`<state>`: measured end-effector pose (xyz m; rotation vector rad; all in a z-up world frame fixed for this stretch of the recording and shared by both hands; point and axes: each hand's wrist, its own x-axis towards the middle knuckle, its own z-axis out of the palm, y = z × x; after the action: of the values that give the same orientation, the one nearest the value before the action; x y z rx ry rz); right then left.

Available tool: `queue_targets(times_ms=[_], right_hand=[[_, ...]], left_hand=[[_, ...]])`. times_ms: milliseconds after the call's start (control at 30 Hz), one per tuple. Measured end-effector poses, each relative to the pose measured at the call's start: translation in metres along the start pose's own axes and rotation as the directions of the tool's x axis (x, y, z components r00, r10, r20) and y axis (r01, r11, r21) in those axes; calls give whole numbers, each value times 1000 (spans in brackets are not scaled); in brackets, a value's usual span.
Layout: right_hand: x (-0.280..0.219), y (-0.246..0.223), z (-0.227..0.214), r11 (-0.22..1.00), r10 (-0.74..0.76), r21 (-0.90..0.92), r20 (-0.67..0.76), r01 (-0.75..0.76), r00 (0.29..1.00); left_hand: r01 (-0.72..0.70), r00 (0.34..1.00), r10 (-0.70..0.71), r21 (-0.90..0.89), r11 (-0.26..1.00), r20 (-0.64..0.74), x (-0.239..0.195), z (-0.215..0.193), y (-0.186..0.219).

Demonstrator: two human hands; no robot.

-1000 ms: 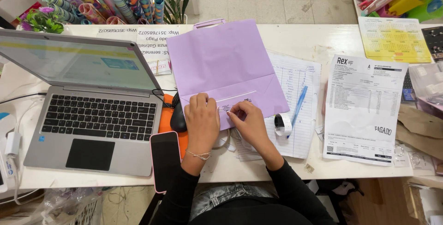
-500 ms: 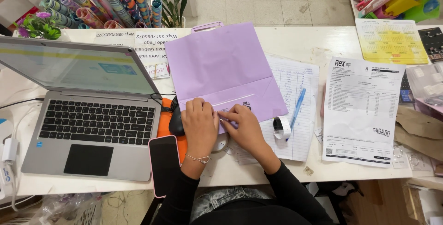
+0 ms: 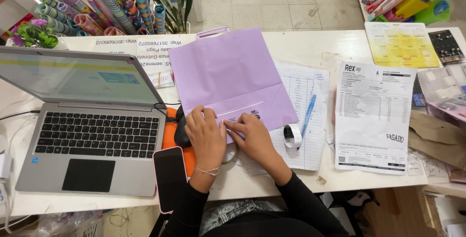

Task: Selecting and folding a paper gift bag and writing on a document

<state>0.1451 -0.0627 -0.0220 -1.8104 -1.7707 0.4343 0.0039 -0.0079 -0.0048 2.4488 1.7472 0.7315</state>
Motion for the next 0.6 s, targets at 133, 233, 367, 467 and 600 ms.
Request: queue_targets(times_ms=[133,233,367,467,600], right_hand=[[0,6,2,999,50,-17,11,-50,999],[0,3,-3,998,60,-34,15,-59,998],[0,-2,-9,999,-15,-40,30,16,999],[-4,5,-9,1000,-13,-24,51,14,999],[-16,-9,-39,996,-47,-70,109,55,993]], left_hand=[[8,1000,-8,0,1000,16,0,-2,-2],[22,999,-22,12,1000,24,-1,-3,-2],[8,1000,-8,-10,1000,21,-2,-4,-1],[-3,1000,3,-10,1000,18,-2,0,-5],[-39,999,39,-11,999,26,-4,7,-11]])
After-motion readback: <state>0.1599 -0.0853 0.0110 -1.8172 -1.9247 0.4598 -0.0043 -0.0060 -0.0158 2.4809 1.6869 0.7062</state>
